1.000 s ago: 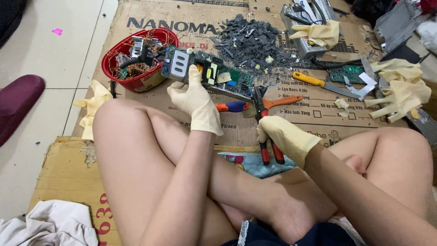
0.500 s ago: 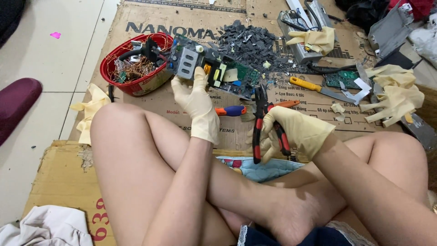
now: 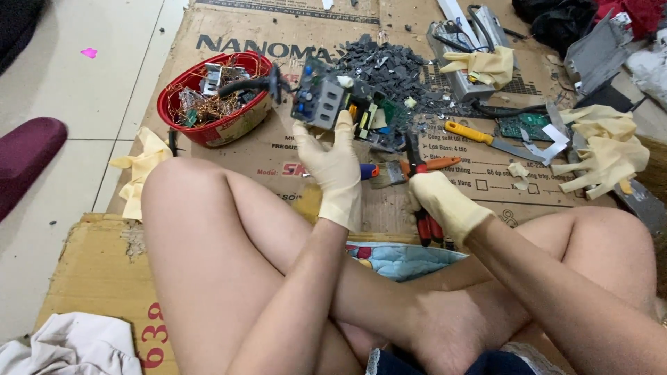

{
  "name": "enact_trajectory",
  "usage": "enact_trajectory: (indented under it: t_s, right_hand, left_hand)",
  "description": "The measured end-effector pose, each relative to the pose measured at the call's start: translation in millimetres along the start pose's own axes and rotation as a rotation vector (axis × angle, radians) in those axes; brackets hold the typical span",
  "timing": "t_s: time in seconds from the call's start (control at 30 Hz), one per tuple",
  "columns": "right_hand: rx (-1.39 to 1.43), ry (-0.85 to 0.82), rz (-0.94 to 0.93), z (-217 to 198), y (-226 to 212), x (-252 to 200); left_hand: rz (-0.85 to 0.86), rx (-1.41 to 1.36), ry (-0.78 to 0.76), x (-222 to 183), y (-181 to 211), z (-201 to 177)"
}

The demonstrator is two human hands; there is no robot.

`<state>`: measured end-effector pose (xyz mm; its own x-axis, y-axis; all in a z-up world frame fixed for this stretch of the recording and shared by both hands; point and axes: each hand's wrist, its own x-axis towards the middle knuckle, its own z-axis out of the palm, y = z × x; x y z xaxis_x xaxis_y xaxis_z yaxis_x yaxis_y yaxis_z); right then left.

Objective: Removing electronic components from a circuit board using pliers and cleaning the board with a brush.

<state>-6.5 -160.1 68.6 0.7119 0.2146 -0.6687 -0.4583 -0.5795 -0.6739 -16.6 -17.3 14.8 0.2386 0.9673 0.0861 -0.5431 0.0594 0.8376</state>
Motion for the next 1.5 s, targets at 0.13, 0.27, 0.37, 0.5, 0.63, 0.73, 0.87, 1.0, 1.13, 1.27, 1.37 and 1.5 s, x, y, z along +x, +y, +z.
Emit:
enact_trajectory:
  t_s: [0.13,0.27,0.37,0.5,0.63,0.73,0.87,1.0,1.13,1.27,1.37,1.5]
  right_hand:
    - [0.342,-0.151,-0.029,-19,32,19]
    - [0.393,-0.484,-0.241,-33,33,-9]
    - [0.502,-0.634,-0.198,-42,51,9]
    - [0.497,-0.77,-0.236,-44,39,-35]
    - [0.562,-0.992,-0.221,-35,36,-38]
    - [0.657,-1.122,-0.343,-22,38,-27]
    - [0.819,-0.877,-0.231,-15,40,-20]
    - [0.615,-0.204,0.021,-19,35,2]
    - [0.508,-0.347,-0.013,-22,62,25]
    - [0.008,0.035,-0.071,-4,68,40]
    - [-0.056,0.076,-0.065,-3,69,44]
    - [-0.166,0.149,-0.068,-8,84,45]
  left_hand:
    - [-0.172,-0.06,0.113,21,-16,-13]
    - [-0.542,-0.236,0.196,48,-42,-24]
    - [-0.666,-0.357,0.193,68,-68,-32]
    - [-0.828,-0.533,0.168,71,-85,-33]
    - [-1.004,-0.512,0.057,63,-91,-34]
    - [-1.134,-0.523,0.163,50,-83,-33]
    - [-1.091,-0.549,0.2,58,-113,-50]
    - [-0.857,-0.302,0.277,62,-86,-53]
    - [-0.716,-0.018,0.26,66,-102,-56]
    - [-0.561,0.036,0.185,42,-57,-39]
    - [-0.565,0.079,0.166,45,-61,-41]
    - [-0.481,0.208,0.175,49,-56,-35]
